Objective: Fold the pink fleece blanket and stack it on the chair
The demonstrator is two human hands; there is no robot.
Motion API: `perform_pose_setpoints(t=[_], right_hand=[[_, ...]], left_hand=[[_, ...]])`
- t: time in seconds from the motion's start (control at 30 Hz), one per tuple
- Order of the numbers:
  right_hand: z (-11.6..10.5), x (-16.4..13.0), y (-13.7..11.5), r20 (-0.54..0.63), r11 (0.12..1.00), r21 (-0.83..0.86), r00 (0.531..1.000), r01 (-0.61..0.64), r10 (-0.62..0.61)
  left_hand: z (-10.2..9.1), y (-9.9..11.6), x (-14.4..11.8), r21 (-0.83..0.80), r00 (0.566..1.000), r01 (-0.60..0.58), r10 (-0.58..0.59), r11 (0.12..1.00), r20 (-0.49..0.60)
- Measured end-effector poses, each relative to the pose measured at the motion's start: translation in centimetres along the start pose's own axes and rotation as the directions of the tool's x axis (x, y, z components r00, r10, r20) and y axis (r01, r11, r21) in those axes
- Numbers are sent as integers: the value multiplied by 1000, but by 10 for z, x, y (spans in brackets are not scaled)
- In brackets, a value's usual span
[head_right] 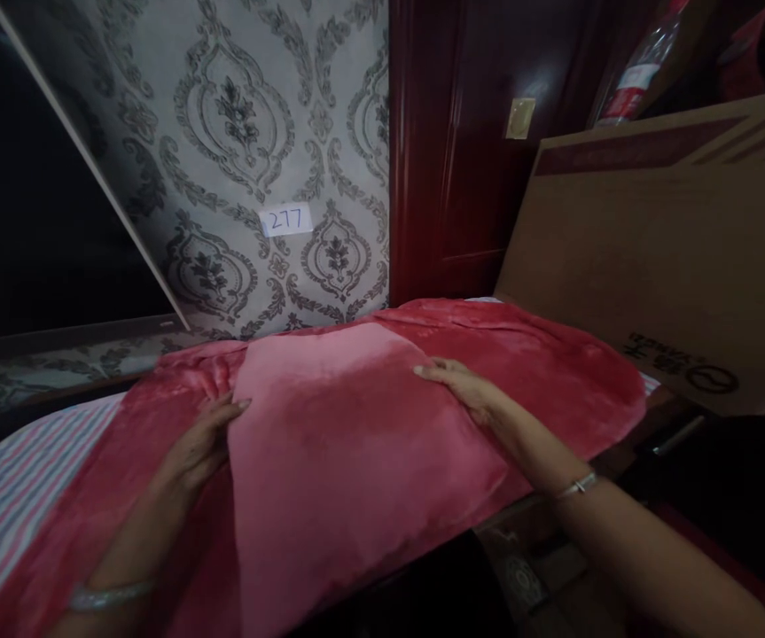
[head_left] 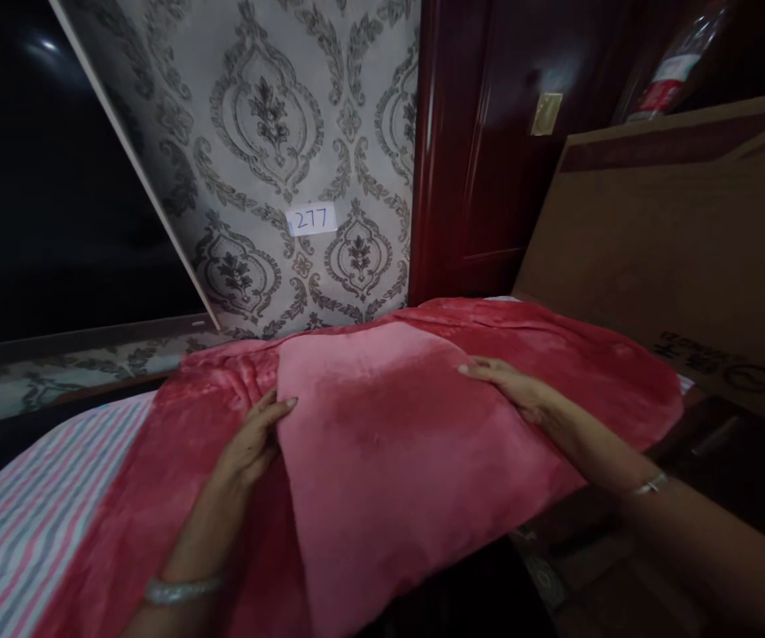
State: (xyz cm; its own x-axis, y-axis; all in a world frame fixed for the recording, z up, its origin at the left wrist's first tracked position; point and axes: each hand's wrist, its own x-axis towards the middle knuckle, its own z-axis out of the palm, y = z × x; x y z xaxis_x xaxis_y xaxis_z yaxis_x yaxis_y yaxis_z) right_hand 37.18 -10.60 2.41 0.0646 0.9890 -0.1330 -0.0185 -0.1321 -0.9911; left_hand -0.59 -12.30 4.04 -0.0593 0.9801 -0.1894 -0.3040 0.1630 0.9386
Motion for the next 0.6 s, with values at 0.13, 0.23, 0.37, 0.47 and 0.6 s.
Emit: perform_pose_setpoints(t=[0.13, 0.23, 0.37, 0.47, 0.6], right_hand=[[1, -26, 39, 47, 983, -18, 982, -181, 181], [9, -24, 54, 85, 986, 50, 985, -158, 153], [29, -7, 52, 170, 994, 109, 985, -25, 6], [40, -3, 42, 169, 993, 102, 982, 68, -84], [26, -24, 15, 79, 947, 135, 950, 290, -302]], left_hand=[[-15, -26, -4, 25, 988, 157, -157, 987, -3], [-22, -42, -12, 53, 990, 140, -139, 989, -29], [-18, -42, -17, 175, 999, 43, -37, 984, -37], [-7, -30, -16, 238, 1000, 25, -26, 971, -1], [17, 1, -9, 397, 996, -85, 81, 914, 29]])
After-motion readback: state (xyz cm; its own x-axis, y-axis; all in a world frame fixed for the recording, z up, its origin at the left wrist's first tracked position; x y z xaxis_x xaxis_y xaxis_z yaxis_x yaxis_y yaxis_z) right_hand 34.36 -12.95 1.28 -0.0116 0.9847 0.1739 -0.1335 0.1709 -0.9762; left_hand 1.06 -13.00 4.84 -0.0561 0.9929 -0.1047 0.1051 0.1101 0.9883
